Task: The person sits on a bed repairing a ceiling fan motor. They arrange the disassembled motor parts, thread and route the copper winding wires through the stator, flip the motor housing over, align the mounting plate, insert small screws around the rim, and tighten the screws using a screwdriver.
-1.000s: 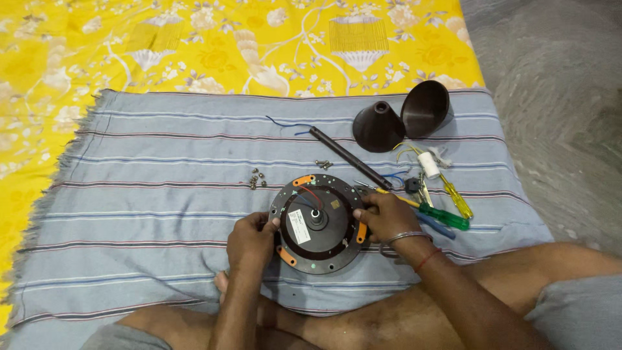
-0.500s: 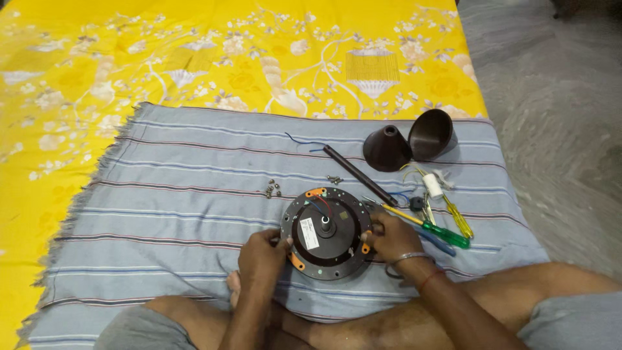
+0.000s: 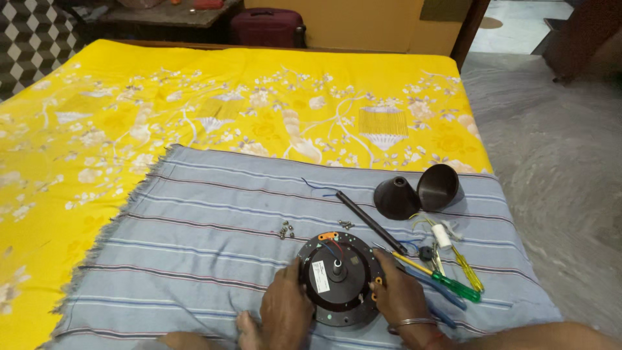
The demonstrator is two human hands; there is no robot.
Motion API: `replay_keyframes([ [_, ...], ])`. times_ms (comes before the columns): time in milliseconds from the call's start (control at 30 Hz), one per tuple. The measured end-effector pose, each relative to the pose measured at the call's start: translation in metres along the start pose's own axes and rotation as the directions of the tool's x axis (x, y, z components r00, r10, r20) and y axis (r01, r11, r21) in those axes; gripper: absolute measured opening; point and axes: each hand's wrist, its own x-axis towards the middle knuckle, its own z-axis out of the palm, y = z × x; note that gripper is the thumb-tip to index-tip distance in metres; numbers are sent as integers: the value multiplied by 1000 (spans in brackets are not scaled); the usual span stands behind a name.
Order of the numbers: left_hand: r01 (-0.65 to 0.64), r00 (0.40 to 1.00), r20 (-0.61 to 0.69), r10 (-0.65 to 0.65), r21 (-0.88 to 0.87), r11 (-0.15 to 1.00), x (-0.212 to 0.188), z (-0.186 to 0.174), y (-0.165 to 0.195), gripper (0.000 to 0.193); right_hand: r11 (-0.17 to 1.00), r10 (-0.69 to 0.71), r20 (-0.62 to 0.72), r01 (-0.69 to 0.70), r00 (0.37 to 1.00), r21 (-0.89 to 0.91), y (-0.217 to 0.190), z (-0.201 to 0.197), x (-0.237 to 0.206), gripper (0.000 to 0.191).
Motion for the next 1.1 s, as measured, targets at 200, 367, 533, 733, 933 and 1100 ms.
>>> replay_keyframes([
  [200, -136, 988, -70, 139, 52, 989, 8, 10, -2, 55, 974, -183, 37, 186, 982, -130, -6, -4, 4, 62],
  [367, -99, 995, 20, 98, 84, 992, 16, 6, -2, 49, 864, -504, -164, 492, 848, -110, -10, -10, 7, 56],
  [533, -165, 985, 80, 152, 182, 969, 3, 8, 0, 71, 946, -37, 146, 81, 989, -313, -31, -24, -13, 53],
  [733, -350, 921, 308, 240, 378, 857, 3, -2, 9, 65, 869, -436, -107, 388, 893, -308, -38, -24, -17, 50],
  [933, -332, 894, 311, 323, -25, 943, 38, -59, -9, 58, 882, -436, -50, 416, 899, -220, -34, -25, -13, 60],
  [1100, -183, 953, 260, 156, 83, 980, 57, -51, 5, 26, 934, -329, -38, 319, 944, -157, -32, -39, -1, 44],
])
